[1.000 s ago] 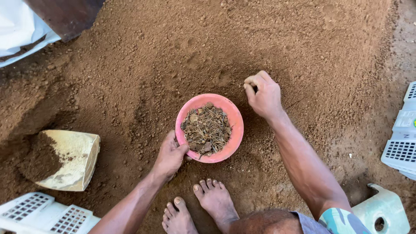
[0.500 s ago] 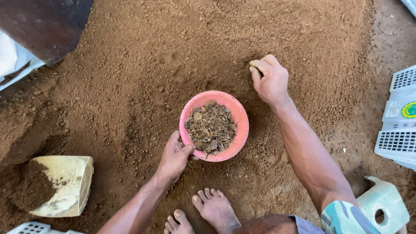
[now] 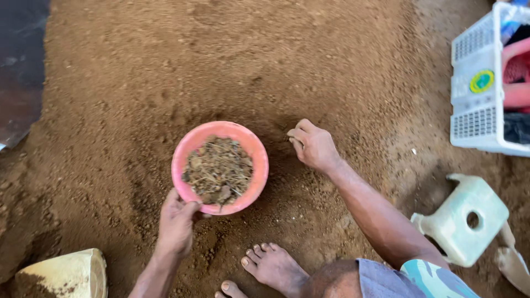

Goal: The person holds a pink bowl containing dried plant material and repeatedly picks small clumps of brown granular material from a large pile on the floor, placing them into the bowl. The person occasionally adjusts the bowl's position while continuing to gather material by hand.

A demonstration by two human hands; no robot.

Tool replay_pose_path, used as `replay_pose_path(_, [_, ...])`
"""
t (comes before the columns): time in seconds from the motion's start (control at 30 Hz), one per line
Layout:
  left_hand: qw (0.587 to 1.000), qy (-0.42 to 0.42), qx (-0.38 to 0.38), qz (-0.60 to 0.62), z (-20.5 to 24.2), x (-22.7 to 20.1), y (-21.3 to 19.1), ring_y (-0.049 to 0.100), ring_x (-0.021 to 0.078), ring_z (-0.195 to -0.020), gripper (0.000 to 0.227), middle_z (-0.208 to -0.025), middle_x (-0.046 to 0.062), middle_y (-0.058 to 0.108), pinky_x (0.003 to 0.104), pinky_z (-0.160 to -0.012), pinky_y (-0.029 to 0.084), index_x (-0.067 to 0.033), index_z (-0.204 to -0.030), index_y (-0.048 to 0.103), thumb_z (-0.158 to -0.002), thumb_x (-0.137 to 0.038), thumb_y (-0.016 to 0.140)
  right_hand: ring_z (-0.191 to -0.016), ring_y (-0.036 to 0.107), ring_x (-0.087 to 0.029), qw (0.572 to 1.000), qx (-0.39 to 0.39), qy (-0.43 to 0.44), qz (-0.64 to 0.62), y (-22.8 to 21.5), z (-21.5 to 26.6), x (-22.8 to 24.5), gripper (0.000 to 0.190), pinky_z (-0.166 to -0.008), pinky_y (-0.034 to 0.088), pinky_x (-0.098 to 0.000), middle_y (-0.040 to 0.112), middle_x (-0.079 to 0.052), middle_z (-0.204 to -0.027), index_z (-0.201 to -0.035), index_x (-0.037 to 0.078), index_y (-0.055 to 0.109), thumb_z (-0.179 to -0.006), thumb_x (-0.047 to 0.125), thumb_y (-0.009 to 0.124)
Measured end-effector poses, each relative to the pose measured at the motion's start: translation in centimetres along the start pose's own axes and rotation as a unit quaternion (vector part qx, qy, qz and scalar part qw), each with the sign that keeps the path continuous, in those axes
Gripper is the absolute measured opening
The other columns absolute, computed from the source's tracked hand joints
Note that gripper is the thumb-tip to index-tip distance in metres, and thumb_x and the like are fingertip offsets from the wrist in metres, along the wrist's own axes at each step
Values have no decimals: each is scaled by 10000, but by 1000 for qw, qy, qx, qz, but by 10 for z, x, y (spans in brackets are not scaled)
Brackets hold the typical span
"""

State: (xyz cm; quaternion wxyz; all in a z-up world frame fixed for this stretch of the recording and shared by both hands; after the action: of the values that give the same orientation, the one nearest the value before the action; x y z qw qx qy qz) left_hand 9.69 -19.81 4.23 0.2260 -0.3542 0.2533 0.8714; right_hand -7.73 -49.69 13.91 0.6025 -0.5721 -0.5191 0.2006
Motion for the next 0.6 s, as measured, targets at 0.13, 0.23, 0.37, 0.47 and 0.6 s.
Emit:
replay_pose_path(0.13, [1000, 19, 6, 8, -4, -6, -3, 692, 200, -877, 372, -1051, 112, 682, 340, -725, 589, 4, -1228, 552, -871, 106, 533, -859, 704, -329, 994, -69, 78, -43, -10, 56, -33, 96, -745, 588, -410, 695, -116, -954, -998, 70, 711, -904, 60, 730])
replay_pose_path(0.23, [999, 24, 25, 11, -7, -14, 6, 697, 195, -869, 340, -1045, 105, 693, 336, -729, 599, -8, -1214, 564, -892, 96, 537, -854, 714, -321, 990, -51, 94, -92, 8, 97, -25, 64, -738, 588, -409, 709, -116, -933, -965, 65, 691, -914, 82, 724])
replay_pose_path(0.37, [997, 53, 64, -1, -8, -28, 22, 698, 196, -836, 289, -1025, 86, 686, 330, -706, 589, -17, -1220, 554, -945, 74, 557, -801, 706, -310, 981, 14, 157, -117, 38, 137, -26, 100, -707, 576, -412, 695, -138, -890, -936, 42, 665, -968, 131, 699])
replay_pose_path(0.47, [998, 31, 59, -9, -8, -26, 29, 710, 177, -822, 296, -1020, 52, 696, 312, -694, 584, -41, -1205, 571, -928, 58, 539, -747, 686, -294, 966, 120, 227, -28, 54, 158, -52, 224, -706, 566, -414, 671, -141, -812, -876, 40, 661, -1036, 195, 630])
replay_pose_path(0.6, [994, 50, 93, -23, -5, -27, 43, 670, 152, -814, 289, -976, 50, 660, 311, -712, 565, -16, -1242, 563, -968, 75, 571, -743, 725, -175, 895, 44, 424, -129, 37, 201, -119, 153, -694, 641, -343, 698, -46, -878, -918, 99, 720, -1021, 161, 625])
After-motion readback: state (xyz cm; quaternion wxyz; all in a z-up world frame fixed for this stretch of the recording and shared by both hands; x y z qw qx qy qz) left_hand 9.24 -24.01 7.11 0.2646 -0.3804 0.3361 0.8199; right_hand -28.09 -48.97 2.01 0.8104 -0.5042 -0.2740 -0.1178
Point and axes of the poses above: each hand's wrist, its own z-axis away from the middle knuckle, its own y-axis out of the palm, x = y × z, the point moved 9 cm from there along -z, towards the middle knuckle
